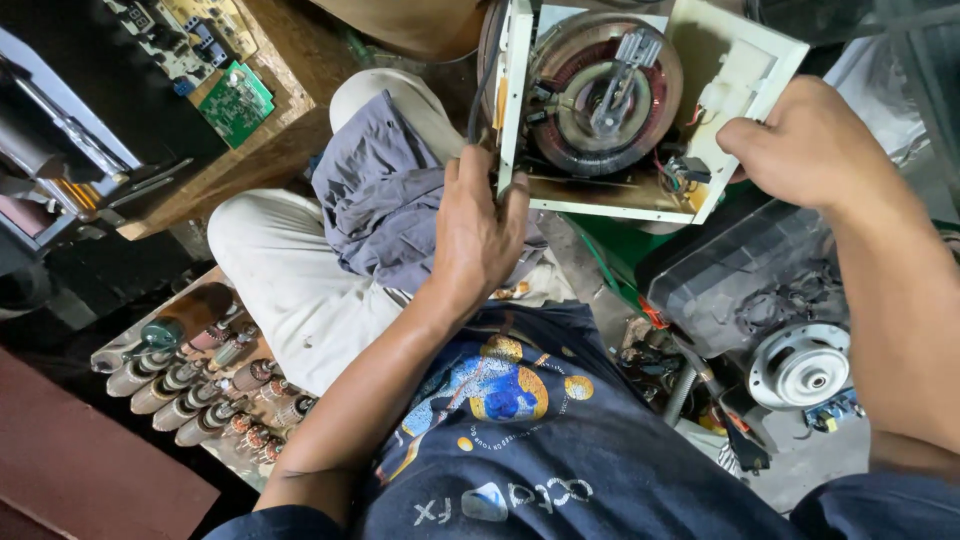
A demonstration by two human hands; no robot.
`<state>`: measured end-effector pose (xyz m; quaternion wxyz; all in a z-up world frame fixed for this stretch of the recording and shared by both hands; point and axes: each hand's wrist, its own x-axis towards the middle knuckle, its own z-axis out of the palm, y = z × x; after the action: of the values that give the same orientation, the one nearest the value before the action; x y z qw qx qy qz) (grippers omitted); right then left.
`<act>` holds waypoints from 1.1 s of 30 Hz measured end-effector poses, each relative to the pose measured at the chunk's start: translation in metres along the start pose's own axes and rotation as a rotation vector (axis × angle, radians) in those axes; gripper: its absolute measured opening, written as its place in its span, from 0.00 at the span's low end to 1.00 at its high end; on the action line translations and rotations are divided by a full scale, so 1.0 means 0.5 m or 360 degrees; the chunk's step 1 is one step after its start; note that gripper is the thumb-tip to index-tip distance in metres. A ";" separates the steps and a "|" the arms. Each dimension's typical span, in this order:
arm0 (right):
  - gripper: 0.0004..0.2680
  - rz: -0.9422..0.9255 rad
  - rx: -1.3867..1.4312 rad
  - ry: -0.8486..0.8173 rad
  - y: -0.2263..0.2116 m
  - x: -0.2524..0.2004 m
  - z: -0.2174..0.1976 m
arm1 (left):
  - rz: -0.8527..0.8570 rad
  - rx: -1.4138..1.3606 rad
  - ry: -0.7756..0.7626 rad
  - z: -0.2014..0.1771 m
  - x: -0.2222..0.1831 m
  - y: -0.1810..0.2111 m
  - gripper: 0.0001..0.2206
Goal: Disassembling and inspecting the internal components of an electrical device
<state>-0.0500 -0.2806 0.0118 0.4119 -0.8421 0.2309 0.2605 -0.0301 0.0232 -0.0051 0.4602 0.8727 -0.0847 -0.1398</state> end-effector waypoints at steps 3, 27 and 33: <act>0.09 -0.0042 -0.0327 0.0081 0.000 -0.006 0.008 | 0.0030 -0.0003 -0.0039 -0.016 -0.009 -0.005 0.11; 0.09 -0.0576 -0.0571 0.0489 0.006 0.059 0.013 | 0.0569 0.0396 0.0085 -0.026 0.138 -0.074 0.33; 0.08 -0.0414 -0.0549 0.0522 0.041 0.042 -0.029 | 0.0676 0.0483 0.0065 0.040 0.181 -0.053 0.29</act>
<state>-0.0430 -0.3074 -0.0058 0.2496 -0.9533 0.1367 0.1011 0.0499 -0.0024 -0.0529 0.3446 0.8970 -0.2767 -0.0080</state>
